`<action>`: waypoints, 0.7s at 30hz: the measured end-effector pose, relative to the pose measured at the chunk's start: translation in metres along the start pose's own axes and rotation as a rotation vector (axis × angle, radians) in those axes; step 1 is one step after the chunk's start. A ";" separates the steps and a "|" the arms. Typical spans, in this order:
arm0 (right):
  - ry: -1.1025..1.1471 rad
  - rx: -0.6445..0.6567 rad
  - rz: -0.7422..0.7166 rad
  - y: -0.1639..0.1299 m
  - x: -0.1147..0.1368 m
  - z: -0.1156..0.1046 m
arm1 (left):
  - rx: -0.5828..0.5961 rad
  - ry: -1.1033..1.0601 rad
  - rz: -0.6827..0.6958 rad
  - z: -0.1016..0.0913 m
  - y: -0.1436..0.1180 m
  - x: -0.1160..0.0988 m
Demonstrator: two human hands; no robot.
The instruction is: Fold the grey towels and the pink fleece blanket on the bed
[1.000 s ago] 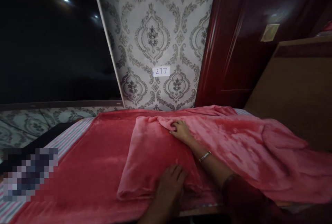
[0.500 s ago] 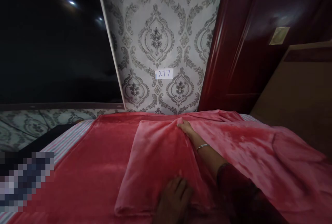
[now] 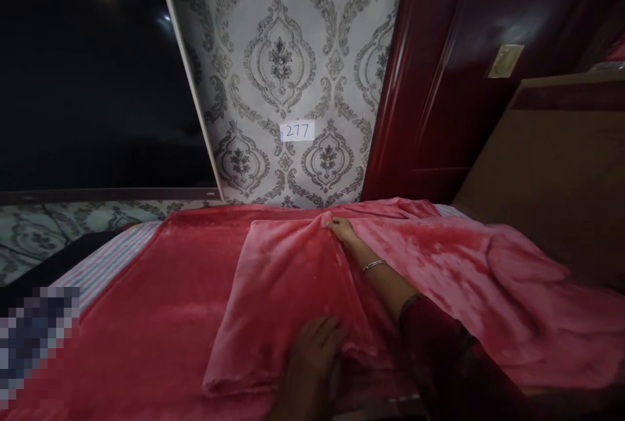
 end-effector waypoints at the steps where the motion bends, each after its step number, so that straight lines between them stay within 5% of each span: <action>1: 0.012 -0.014 0.007 0.002 0.001 -0.002 | -0.022 0.002 -0.017 -0.002 0.004 -0.001; 7: 0.058 -0.100 0.047 0.015 0.005 -0.020 | -0.034 -0.026 0.048 0.018 0.010 -0.011; 13: 0.068 -0.011 0.140 -0.006 -0.006 -0.030 | 0.007 0.063 0.134 0.055 -0.016 -0.007; 21: -0.009 0.051 0.197 -0.030 -0.006 -0.048 | -0.036 -0.025 0.135 0.038 -0.001 -0.013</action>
Point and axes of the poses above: each hand's wrist, its own y-axis towards the middle knuckle, its own z-axis out of the palm, x = y × z, the point moved 3 cm from there along y, towards the middle knuckle, and after that the axes turned 6 degrees about -x, right-handed, at the moved point
